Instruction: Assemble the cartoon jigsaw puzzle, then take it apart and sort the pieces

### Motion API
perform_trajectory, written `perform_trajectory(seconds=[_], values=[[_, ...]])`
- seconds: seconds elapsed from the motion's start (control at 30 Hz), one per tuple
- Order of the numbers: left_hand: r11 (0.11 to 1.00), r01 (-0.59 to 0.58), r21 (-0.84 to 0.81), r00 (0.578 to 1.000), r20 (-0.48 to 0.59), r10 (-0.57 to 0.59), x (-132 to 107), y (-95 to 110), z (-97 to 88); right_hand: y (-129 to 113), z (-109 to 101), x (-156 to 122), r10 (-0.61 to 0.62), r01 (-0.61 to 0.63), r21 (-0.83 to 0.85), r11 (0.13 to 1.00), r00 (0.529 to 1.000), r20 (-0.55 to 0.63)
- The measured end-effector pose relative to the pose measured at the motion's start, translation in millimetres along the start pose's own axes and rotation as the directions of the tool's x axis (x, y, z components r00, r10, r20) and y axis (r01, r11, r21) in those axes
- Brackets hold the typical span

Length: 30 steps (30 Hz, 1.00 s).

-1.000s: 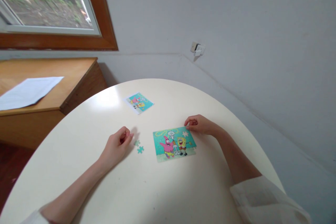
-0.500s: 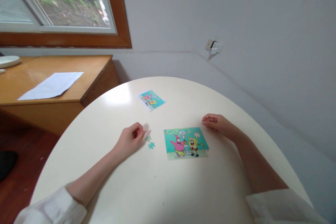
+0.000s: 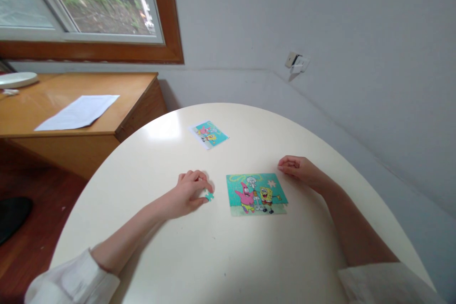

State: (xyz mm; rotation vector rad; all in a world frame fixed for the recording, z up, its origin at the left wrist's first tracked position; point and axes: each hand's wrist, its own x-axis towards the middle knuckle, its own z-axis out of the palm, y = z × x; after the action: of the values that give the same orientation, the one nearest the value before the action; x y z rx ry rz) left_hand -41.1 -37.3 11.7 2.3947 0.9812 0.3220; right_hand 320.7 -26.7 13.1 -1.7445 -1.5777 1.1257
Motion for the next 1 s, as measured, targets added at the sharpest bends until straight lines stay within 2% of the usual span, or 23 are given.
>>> perform_trajectory(seconds=[0.33,0.53,0.73,1.0], values=[[0.999,-0.021,-0.027,1.0,0.013,0.021,0,4,0.2,-4,1,-1,0.002,-0.002,0.038,0.999,1.0,-0.004],[1.0,0.014,0.018,0.998,-0.068,-0.013,1,-3,5.0,-6,2,-2,0.018,-0.018,0.067,0.998,1.0,0.004],[0.999,-0.013,0.048,0.996,-0.092,0.018,1,-12,11.2,-4,3,-1,0.005,-0.004,0.066,0.998,1.0,-0.01],[1.0,0.007,0.023,0.999,-0.039,-0.006,1,3,2.1,-4,2,-1,0.025,-0.024,0.067,0.997,1.0,-0.002]])
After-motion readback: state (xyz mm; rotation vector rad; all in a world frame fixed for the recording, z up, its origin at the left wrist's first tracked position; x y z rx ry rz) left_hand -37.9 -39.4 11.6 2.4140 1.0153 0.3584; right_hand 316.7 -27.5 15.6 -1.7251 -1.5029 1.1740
